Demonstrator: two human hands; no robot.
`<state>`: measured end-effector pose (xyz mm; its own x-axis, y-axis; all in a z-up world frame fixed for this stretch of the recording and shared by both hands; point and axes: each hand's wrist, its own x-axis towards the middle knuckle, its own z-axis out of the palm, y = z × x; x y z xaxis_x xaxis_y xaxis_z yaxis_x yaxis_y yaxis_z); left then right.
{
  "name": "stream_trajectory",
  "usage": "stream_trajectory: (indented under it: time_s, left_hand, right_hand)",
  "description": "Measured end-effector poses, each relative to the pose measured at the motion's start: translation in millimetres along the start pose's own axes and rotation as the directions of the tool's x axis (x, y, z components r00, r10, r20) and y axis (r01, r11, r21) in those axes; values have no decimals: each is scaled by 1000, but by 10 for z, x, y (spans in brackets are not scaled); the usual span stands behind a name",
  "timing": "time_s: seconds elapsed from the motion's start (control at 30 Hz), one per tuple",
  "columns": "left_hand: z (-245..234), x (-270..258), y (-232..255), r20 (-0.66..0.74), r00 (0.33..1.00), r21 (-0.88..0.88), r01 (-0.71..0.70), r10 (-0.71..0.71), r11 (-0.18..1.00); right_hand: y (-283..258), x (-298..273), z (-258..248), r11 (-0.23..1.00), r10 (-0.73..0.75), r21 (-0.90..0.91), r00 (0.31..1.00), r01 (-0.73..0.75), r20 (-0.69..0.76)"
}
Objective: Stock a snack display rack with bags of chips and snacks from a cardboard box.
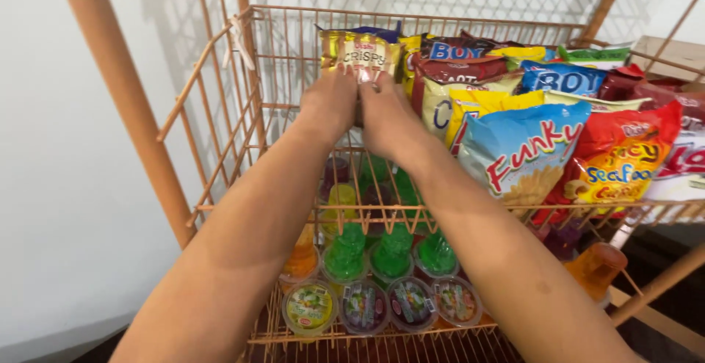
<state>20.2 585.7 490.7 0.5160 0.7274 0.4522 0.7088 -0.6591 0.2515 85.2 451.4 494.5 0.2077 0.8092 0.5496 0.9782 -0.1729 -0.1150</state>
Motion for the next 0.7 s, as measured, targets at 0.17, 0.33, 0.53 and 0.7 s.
stream_trajectory:
  time_s: [0.17,0.33,0.53,0.7]
  left_hand:
    - [-139,-210,11,227,935,-32,-273,273,961]
    - [-170,-255,31,308,918,-41,-250,250,967]
    - [-169,-179,117,328,916,17,-251,232,968]
    - [-186,-249,76,382,902,44,-236,202,971]
  right_hand:
    - [55,50,49,999,52,-11,992,-51,119]
    - [-94,42,-107,991,137,-45,951,-129,277]
    - [347,160,222,995,96,-13,962,-96,257]
    - [54,-95,-4,999,3,-37,977,5,213]
